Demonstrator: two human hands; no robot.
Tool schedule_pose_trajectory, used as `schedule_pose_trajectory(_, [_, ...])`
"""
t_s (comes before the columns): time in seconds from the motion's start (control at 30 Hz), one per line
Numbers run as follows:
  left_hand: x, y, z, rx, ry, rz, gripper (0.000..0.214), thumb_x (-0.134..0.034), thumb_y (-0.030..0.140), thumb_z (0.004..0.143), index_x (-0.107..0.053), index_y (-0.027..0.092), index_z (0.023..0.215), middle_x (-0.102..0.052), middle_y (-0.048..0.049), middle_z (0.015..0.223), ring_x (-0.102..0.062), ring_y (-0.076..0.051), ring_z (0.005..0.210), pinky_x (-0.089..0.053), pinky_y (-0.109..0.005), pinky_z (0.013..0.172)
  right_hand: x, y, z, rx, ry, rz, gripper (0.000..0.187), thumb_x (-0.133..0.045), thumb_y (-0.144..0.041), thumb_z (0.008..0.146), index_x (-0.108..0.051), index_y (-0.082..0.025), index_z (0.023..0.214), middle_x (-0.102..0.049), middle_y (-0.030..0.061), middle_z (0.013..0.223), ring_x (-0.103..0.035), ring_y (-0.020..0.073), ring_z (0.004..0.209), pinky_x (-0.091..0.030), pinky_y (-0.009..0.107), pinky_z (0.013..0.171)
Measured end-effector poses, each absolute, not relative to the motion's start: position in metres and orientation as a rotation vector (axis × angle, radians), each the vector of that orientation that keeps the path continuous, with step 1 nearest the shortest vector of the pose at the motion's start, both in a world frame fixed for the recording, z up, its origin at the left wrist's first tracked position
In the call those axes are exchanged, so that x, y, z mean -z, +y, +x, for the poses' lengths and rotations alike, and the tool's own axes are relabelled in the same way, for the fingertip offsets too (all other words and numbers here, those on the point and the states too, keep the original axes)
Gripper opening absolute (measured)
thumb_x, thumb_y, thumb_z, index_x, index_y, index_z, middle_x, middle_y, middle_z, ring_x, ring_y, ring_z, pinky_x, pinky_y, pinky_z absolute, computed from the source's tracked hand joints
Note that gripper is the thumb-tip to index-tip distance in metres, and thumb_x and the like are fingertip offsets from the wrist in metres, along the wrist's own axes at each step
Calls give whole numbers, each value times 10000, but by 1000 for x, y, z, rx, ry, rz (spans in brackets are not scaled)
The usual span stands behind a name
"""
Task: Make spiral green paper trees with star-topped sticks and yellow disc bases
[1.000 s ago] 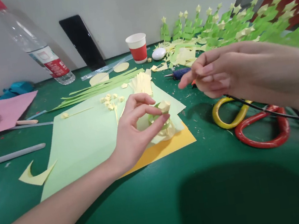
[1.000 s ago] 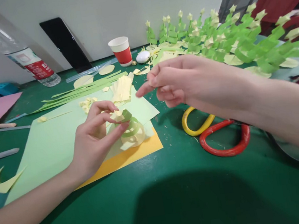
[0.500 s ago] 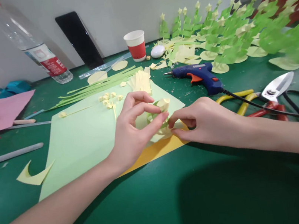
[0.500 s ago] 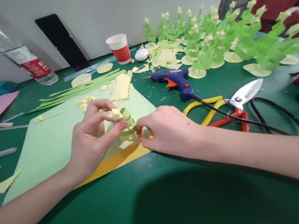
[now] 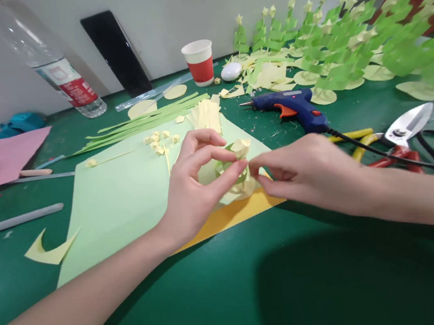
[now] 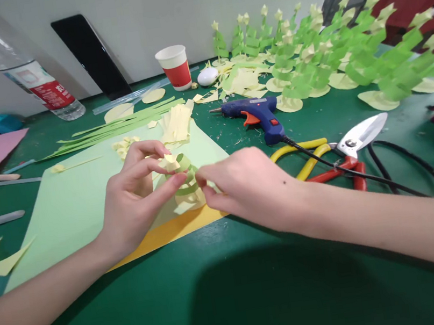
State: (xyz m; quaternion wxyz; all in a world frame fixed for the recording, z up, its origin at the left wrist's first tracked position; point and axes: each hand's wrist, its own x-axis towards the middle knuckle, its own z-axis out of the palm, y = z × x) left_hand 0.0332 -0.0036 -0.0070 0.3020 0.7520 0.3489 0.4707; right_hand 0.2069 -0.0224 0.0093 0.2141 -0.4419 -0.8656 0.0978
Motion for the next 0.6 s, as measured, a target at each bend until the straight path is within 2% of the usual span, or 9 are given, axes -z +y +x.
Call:
schedule_pose_trajectory(0.1, [7, -3, 33, -1252, 927, 1983, 155, -625, 128, 723, -554, 216, 618, -470, -1, 871, -489, -142, 918, -390, -321, 889, -30, -20, 216, -307, -2167, -1269, 106, -501, -146, 728, -505, -182, 628, -298, -61, 429, -267, 60, 403, -243, 219, 436])
schedule_pose_trajectory(0.17, [7, -3, 33, -1254, 935, 1977, 157, -625, 129, 722, -551, 218, 616, -475, 0, 866, -493, -146, 906, -398, -330, 876, -44, -18, 223, -428, -2032, -1361, 157, -491, -179, 763, -487, -185, 606, -341, -44, 449, -291, 62, 422, -245, 223, 431])
schedule_pose_trajectory(0.23, [8, -3, 33, -1250, 939, 1974, 151, -624, 131, 723, -556, 220, 622, -474, -2, 866, -493, -150, 901, -404, -334, 866, -53, -13, 230, -596, -1851, -1408, 162, -467, -182, 791, -521, -186, 638, -422, -24, 540, -373, 62, 493, -281, 210, 448])
schedule_pose_trajectory(0.33, [8, -3, 33, -1247, 931, 1968, 139, -625, 133, 722, -562, 214, 629, -469, -8, 871, -488, -150, 907, -402, -332, 864, -59, -5, 235, -964, -1523, -1237, 172, -422, -120, 798, -513, -173, 662, -505, -4, 753, -515, 74, 758, -409, 198, 644])
schedule_pose_trajectory(0.4, [7, -3, 33, -1252, 926, 1968, 143, -626, 132, 721, -557, 209, 624, -467, -8, 870, -487, -147, 905, -400, -330, 862, -62, 1, 235, -1203, -1277, -1186, 205, -346, -104, 805, -460, -167, 646, -505, 8, 765, -538, 83, 780, -438, 229, 696])
schedule_pose_trajectory(0.43, [7, -3, 33, -1254, 925, 1970, 143, -627, 132, 721, -555, 208, 623, -468, -6, 869, -487, -145, 900, -400, -330, 860, -64, 2, 235, -1284, -1176, -1201, 213, -318, -97, 798, -421, -170, 626, -477, 2, 699, -531, 70, 689, -445, 222, 637])
schedule_pose_trajectory(0.5, [7, -3, 33, -1256, 922, 1972, 141, -628, 131, 722, -557, 208, 629, -470, -3, 868, -487, -140, 895, -400, -331, 859, -67, 3, 236, -1377, -1098, -1245, 213, -307, -84, 763, -319, -184, 575, -320, -34, 549, -391, 32, 460, -375, 169, 445])
schedule_pose_trajectory(0.57, [7, -3, 33, -1257, 914, 1969, 138, -630, 128, 722, -560, 208, 633, -468, -3, 864, -485, -137, 893, -399, -331, 861, -71, 1, 238, -1361, -1223, -1257, 234, -353, -99, 736, -238, -191, 554, -171, -51, 516, -217, 28, 382, -238, 157, 326])
schedule_pose_trajectory(0.6, [7, -3, 33, -1257, 910, 1968, 141, -629, 126, 722, -558, 207, 631, -467, -3, 860, -485, -135, 892, -398, -329, 862, -72, -1, 240, -1299, -1359, -1271, 240, -381, -121, 736, -244, -190, 552, -161, -50, 509, -189, 34, 377, -194, 168, 306])
